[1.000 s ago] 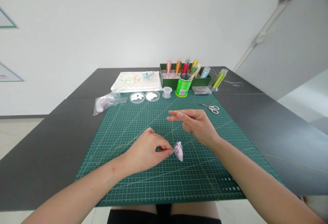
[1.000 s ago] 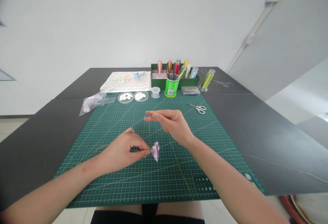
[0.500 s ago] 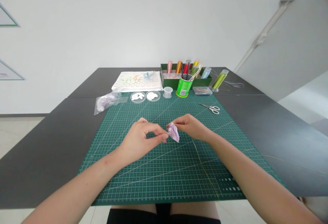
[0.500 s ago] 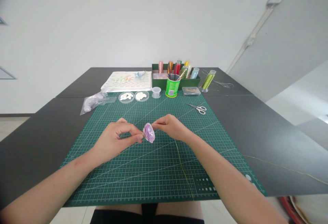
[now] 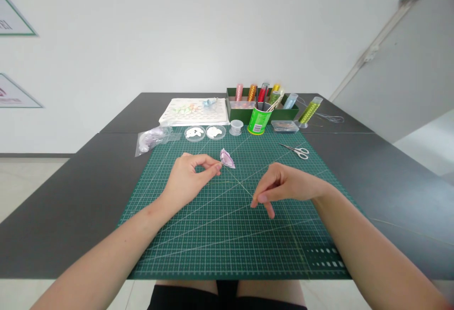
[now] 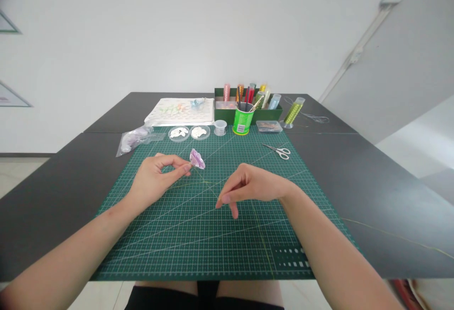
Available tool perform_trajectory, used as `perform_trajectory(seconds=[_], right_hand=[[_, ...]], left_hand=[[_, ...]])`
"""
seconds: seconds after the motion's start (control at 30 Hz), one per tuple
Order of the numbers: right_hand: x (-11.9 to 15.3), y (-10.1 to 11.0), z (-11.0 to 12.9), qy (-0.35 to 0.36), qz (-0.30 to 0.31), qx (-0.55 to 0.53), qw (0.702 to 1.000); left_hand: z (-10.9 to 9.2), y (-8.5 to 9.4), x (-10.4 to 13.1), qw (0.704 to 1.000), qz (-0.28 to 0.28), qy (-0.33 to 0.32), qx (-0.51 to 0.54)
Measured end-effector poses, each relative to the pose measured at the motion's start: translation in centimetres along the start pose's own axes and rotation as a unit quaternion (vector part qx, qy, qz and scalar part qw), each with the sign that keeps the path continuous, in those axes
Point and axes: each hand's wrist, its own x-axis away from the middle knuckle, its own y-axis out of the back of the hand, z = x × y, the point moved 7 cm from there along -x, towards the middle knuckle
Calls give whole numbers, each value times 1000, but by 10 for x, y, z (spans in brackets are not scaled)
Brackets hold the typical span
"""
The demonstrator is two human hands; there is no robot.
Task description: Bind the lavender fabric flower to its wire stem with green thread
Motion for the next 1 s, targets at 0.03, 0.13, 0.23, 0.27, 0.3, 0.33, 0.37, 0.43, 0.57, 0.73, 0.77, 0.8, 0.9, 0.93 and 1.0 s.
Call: perform_trajectory(seconds=[0.03, 0.13, 0.23, 0.27, 0.3, 0.33, 0.37, 0.43, 0.57, 0.73, 0.77, 0.8, 0.9, 0.93, 1.0], right_hand=[[0, -2, 2, 4, 3, -6, 1000], [1, -8, 6, 20, 13, -19, 1000], [1, -10, 12, 56, 11, -44, 997], [2, -8, 15, 76, -5, -52, 996], [2, -5, 18, 99, -28, -59, 993], [3, -1, 21, 121, -58, -63, 989], [5, 3, 24, 140, -89, -64, 984], [6, 9, 27, 161, -135, -61, 976], [3, 13, 22, 138, -191, -43, 971], [-5, 15, 13, 106, -226, -26, 968], [-7, 15, 11, 100, -227, -23, 969], [-8, 15, 8, 92, -226, -22, 969], [-10, 16, 0, 73, -218, -28, 973], [-11, 17, -2, 68, -217, -31, 973], [-11, 18, -8, 54, -216, -32, 974]], left_hand=[[1, -2, 0, 1000, 7, 4, 13], [4, -8, -1, 997, 40, 28, 63], [5, -17, 1, 992, 71, 50, 88], [4, -20, 3, 991, 82, 51, 88], [3, -24, 4, 991, 96, 48, 85], [1, -28, 7, 990, 111, 43, 81], [-1, -34, 10, 988, 129, 35, 77], [-6, -46, 17, 982, 173, 13, 74], [-15, -62, 28, 970, 235, -16, 56], [-23, -67, 35, 959, 275, -12, 64], [-25, -66, 35, 959, 275, -12, 66], [-26, -65, 36, 959, 275, -13, 66], [-29, -63, 37, 960, 273, -18, 62], [-30, -63, 37, 960, 272, -21, 61], [-30, -63, 36, 962, 266, -29, 60]])
